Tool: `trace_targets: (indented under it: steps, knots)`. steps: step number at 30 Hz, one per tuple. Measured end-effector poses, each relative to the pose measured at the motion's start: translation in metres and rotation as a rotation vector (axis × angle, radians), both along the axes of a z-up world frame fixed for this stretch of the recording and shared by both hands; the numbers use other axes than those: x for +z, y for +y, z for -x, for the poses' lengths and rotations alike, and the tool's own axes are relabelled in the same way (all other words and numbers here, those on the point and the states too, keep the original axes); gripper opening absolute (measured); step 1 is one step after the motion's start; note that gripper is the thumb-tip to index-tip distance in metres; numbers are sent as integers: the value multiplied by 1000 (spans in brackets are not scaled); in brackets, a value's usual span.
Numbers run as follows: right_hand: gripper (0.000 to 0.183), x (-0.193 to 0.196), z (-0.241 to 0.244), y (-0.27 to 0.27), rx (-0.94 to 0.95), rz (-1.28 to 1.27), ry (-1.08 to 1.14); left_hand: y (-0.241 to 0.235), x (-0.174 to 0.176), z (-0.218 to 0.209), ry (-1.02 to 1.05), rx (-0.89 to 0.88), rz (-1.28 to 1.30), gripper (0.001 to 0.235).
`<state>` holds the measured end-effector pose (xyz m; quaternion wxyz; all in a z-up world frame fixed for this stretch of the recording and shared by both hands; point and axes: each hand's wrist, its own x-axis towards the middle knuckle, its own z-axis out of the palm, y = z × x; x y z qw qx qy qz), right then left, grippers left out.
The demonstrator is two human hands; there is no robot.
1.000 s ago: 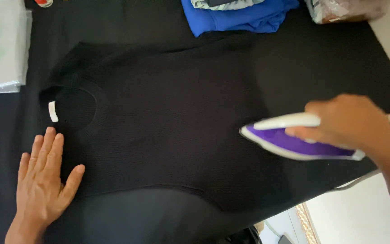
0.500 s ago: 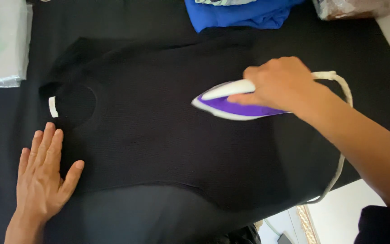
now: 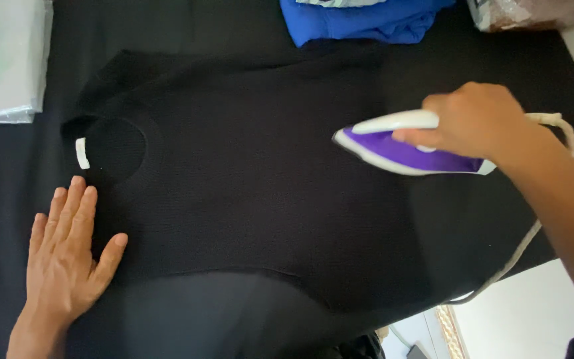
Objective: Ironing and folding a black garment on a flat surface.
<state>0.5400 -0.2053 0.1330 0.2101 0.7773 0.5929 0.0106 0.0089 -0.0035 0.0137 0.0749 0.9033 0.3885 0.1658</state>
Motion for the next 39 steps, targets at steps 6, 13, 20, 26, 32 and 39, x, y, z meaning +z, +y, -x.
trace_targets:
  steps: [6,13,20,26,32,39]
  knots:
    - [70,25,55,19,-66,-65,10,0,9,-6,4,-4,14,79]
    - [71,35,167,95,167,171,184,2,17,-1,-4,-21,39,78]
    - [67,42,213,141,344,119,262,2,20,1,25,-15,21,81]
    - [70,43,237,147,371,228,208,1,22,6,-19,-38,68,79]
    - [69,46,251,141,407,174,253,2,25,7,-11,-43,120,81]
    - [67,47,264,128,403,260,287,-1,28,11,-60,-45,187,87]
